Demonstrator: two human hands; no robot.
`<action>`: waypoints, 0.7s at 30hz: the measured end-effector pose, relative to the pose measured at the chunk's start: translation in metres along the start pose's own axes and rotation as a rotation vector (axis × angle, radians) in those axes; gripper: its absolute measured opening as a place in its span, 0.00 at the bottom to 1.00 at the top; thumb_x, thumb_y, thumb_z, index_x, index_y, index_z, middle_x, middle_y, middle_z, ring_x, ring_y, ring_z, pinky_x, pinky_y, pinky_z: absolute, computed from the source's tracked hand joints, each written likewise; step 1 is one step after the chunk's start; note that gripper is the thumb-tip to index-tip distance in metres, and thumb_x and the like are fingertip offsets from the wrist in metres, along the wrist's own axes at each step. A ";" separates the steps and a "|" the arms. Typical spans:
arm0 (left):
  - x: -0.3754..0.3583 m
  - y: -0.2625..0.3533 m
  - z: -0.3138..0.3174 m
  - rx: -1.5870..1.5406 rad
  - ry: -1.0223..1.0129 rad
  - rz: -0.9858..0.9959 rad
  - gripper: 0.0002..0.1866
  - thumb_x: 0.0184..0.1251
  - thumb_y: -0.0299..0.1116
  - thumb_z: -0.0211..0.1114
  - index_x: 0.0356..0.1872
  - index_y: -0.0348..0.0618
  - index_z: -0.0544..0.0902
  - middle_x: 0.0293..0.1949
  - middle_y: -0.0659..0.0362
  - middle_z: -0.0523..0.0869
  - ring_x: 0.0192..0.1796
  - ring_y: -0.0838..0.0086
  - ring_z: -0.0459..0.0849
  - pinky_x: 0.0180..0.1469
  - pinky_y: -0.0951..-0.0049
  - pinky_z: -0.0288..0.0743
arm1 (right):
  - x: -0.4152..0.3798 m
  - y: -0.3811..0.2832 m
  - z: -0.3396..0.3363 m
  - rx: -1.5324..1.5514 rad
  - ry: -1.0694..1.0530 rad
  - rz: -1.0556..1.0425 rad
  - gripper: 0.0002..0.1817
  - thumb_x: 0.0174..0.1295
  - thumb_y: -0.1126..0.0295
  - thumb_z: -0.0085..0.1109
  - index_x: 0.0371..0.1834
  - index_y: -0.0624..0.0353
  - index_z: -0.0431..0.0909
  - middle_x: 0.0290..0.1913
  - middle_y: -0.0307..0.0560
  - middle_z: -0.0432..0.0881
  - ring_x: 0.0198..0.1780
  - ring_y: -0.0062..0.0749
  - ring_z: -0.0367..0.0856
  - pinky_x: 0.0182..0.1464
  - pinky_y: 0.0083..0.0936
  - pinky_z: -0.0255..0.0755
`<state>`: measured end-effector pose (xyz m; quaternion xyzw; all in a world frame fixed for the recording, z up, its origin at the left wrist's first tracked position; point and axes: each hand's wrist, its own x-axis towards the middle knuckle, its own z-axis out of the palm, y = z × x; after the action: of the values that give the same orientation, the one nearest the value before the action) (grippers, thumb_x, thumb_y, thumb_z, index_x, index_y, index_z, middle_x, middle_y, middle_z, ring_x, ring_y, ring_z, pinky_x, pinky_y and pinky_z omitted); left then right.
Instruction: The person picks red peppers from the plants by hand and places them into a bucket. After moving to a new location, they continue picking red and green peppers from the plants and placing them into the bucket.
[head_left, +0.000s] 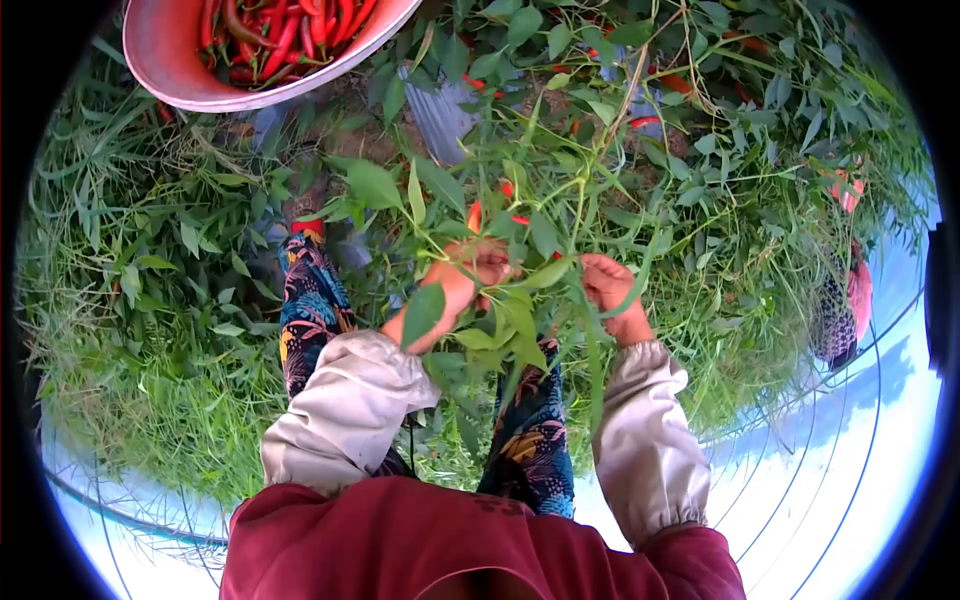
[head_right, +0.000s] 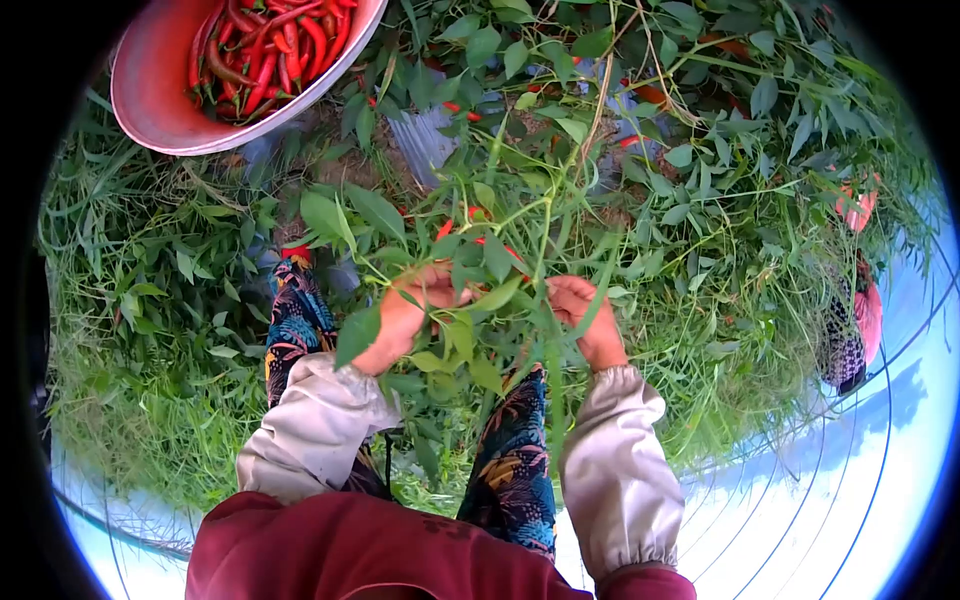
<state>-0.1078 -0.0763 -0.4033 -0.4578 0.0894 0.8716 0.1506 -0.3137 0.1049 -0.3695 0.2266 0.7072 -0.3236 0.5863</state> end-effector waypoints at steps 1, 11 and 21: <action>0.002 0.002 -0.005 0.012 -0.019 0.008 0.15 0.58 0.26 0.65 0.48 0.39 0.81 0.38 0.60 0.86 0.36 0.77 0.82 0.34 0.79 0.72 | 0.009 0.010 -0.004 0.010 -0.041 0.004 0.09 0.61 0.76 0.58 0.44 0.61 0.80 0.35 0.37 0.83 0.33 0.19 0.79 0.37 0.17 0.73; 0.000 -0.042 0.022 0.983 0.338 0.736 0.15 0.59 0.27 0.58 0.48 0.40 0.76 0.38 0.51 0.81 0.29 0.64 0.82 0.31 0.63 0.77 | 0.004 0.010 0.036 -0.344 0.160 -0.488 0.10 0.56 0.83 0.57 0.41 0.64 0.78 0.37 0.37 0.80 0.36 0.17 0.76 0.41 0.15 0.71; -0.028 -0.065 0.059 1.646 0.274 0.774 0.29 0.54 0.28 0.55 0.61 0.28 0.68 0.61 0.34 0.69 0.38 0.63 0.82 0.32 0.72 0.80 | 0.005 0.047 0.026 -0.297 0.066 -0.353 0.16 0.61 0.82 0.53 0.52 0.65 0.75 0.39 0.37 0.82 0.37 0.14 0.76 0.40 0.14 0.70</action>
<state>-0.1161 -0.0030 -0.3474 -0.2436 0.8457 0.4607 0.1150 -0.2639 0.1179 -0.3859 0.0211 0.7944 -0.3062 0.5242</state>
